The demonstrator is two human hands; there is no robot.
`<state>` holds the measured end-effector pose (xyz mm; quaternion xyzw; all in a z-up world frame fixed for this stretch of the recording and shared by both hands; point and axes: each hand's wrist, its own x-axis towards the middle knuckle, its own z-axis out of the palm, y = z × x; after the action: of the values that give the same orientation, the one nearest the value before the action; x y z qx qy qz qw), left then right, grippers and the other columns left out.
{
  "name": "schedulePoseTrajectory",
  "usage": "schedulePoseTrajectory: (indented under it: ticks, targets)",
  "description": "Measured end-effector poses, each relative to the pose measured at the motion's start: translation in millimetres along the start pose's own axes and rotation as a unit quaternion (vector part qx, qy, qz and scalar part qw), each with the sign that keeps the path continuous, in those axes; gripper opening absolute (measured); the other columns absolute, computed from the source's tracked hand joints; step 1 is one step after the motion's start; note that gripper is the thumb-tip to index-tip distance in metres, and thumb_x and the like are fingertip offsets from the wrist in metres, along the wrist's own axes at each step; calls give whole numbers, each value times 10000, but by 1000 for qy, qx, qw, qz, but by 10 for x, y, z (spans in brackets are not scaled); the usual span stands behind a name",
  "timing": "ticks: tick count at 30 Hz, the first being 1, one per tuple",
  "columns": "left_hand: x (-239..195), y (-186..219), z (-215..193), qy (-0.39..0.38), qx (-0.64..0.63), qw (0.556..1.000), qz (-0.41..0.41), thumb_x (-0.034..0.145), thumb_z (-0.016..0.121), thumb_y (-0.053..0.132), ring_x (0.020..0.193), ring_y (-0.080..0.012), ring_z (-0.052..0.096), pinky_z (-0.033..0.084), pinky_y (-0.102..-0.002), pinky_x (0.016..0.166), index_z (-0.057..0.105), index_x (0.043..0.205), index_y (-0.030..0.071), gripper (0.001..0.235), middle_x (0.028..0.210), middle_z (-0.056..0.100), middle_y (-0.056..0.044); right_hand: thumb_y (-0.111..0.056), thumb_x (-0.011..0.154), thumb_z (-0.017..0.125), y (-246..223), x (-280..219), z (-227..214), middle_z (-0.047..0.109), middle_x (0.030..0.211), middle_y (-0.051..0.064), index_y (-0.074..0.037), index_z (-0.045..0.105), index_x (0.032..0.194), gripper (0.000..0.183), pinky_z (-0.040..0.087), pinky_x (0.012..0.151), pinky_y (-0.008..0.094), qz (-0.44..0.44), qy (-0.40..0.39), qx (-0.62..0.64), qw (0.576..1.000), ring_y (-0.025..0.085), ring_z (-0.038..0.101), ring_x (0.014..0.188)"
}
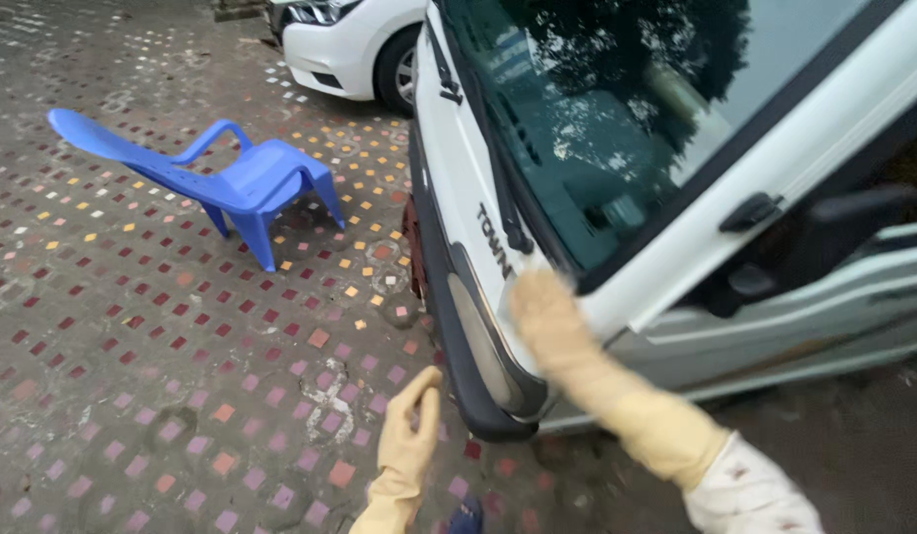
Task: The person wipes the front windshield and hood of a white van using a gray cloth. They clean the windshield wipers, the area around the 'THACO' and 'TOWNER' logos, and the side of the vehicle near the driver's door.
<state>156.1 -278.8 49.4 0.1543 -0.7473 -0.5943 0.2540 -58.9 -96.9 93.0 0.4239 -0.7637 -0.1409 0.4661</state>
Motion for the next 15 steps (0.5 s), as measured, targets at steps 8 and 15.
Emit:
schedulePoseTrajectory:
  ticks: [8, 15]
  targets:
    - [581, -5, 131, -108, 89, 988, -72, 845, 773, 423, 1642, -96, 310, 359, -324, 1264, 372, 1643, 376, 894, 1820, 217, 111, -355, 991, 630, -721, 210, 178, 717, 1415, 128, -159, 640, 1489, 535, 449, 1139, 478, 185, -215, 523, 804, 363, 626, 1337]
    - [1243, 257, 549, -122, -68, 977, 160, 906, 700, 198, 1681, -299, 196, 248, -429, 1326, 349, 1669, 198, 840, 1817, 151, -128, -274, 1077, 522, -979, -648, 1075, 504, 1633, 146, -94, 531, 1538, 495, 291, 1326, 359, 374, -133, 649, 648, 227, 478, 1520]
